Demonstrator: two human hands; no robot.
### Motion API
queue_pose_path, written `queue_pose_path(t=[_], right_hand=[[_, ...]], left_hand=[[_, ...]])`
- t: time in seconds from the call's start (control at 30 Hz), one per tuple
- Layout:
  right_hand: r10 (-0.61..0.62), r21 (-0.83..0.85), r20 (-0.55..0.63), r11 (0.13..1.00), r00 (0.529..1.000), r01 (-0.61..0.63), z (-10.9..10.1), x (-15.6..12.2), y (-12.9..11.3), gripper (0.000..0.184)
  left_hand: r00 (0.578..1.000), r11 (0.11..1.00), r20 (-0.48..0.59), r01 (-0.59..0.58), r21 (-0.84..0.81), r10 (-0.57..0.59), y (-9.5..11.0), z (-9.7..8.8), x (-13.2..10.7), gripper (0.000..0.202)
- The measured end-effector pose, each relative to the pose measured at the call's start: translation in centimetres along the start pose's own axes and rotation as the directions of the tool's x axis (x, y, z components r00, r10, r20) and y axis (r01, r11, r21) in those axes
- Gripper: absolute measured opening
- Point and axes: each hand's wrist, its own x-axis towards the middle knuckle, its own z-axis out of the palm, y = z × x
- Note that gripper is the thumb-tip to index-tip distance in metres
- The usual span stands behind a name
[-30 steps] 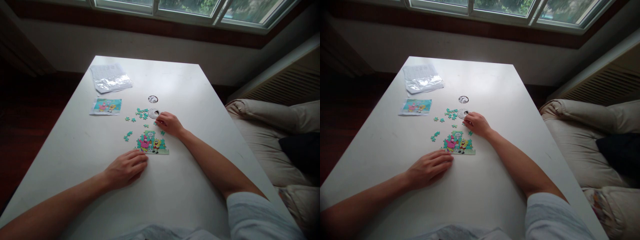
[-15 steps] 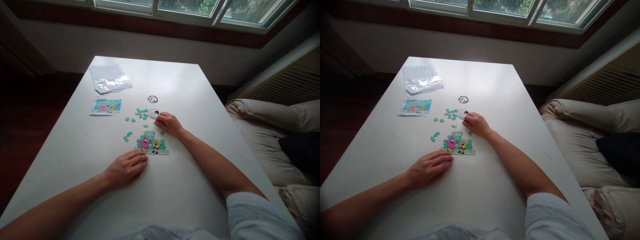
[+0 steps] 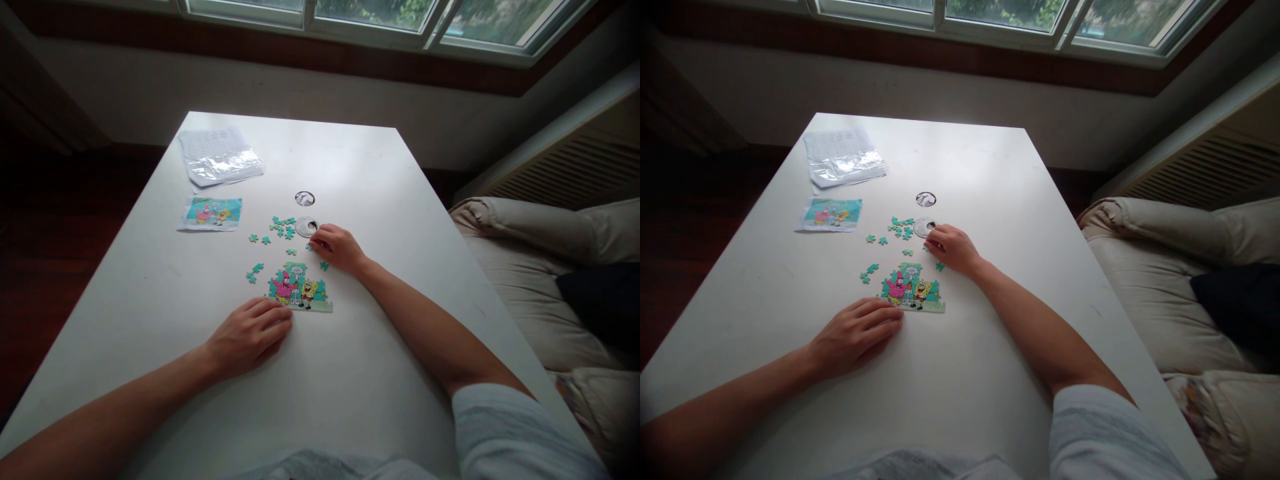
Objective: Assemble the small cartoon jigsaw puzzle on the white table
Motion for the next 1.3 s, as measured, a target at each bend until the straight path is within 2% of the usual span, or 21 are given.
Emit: queue_pose_path(t=[0.23,0.5,0.77,0.9,1.07,1.3], right_hand=[[0.003,0.008,-0.003,1.0,1.0,-0.002,0.07,-0.08,0.12,0.024],[0.011,0.019,-0.002,1.0,1.0,-0.011,-0.06,-0.03,-0.05,0.023],[0.01,0.019,-0.014,1.0,1.0,-0.01,0.08,-0.09,0.08,0.024],[0.032,0.045,-0.031,0.999,0.999,-0.03,0.13,-0.11,0.15,0.023],[0.063,0.08,-0.044,0.995,0.997,-0.06,0.14,-0.13,0.27,0.023],[0.083,0.105,-0.075,0.992,0.994,-0.075,0.14,-0.14,0.32,0.025]], left_hand=[[1.0,1.0,-0.026,0.016,0.008,-0.016,0.02,0.0,-0.08,0.03],[0.996,0.999,0.076,0.041,0.0,-0.041,-0.23,0.55,-0.14,0.047],[0.996,0.997,0.058,0.057,0.049,-0.06,-0.17,0.42,0.02,0.038],[0.991,0.987,0.006,0.133,0.088,-0.134,-0.21,0.3,0.03,0.033],[0.964,0.958,-0.053,0.264,0.113,-0.259,-0.59,0.36,-0.12,0.029],[0.95,0.944,-0.095,0.309,0.118,-0.299,-0.91,0.5,-0.26,0.028]])
